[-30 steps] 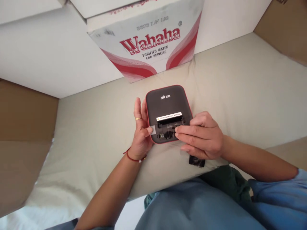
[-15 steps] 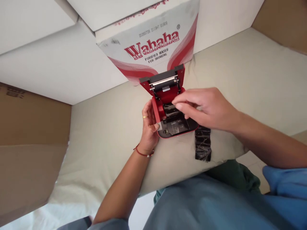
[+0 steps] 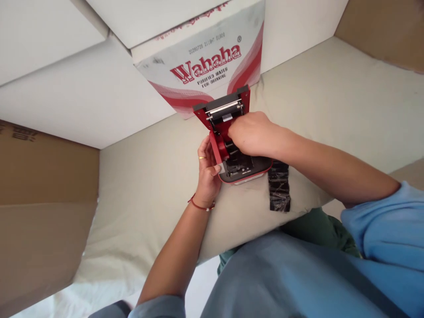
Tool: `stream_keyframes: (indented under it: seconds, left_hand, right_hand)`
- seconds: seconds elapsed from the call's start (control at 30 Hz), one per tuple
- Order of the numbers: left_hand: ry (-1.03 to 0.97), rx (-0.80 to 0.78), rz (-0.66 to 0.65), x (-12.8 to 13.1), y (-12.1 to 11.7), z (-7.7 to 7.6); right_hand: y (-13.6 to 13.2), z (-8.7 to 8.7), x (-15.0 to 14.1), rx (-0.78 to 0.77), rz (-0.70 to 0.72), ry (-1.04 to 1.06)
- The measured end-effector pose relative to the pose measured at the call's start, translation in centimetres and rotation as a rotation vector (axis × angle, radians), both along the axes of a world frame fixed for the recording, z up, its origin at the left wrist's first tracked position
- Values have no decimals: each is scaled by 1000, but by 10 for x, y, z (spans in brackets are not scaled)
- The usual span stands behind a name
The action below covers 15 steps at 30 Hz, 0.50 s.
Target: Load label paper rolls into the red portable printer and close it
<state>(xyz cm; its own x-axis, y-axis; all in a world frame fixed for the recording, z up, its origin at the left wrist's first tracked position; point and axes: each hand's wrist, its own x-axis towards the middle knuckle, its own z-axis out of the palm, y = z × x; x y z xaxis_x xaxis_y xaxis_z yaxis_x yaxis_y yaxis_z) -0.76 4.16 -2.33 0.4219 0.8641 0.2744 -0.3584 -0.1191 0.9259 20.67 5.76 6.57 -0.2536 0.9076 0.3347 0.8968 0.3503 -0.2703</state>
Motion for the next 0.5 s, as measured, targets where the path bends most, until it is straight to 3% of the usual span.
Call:
stream_keyframes:
  seconds: [0.13,0.23,0.4,0.47,0.5]
  left_hand:
    - [7,11,28,1,0,2]
    - [17,36,22,0,1,2]
    - [36,30,34,-2,0,4]
    - [74,30,43,-2,-1,5]
    - [90,34,48,-2,-1,6]
  right_hand:
    - [-6,1,6,1,-40,-96]
    - [-19,10,9,-30,-68,-37]
    - [-63,53,24,-129,32,306]
    - [-81,69,42,-235,-21,392]
    - [-88,73,53,-262,-125,390]
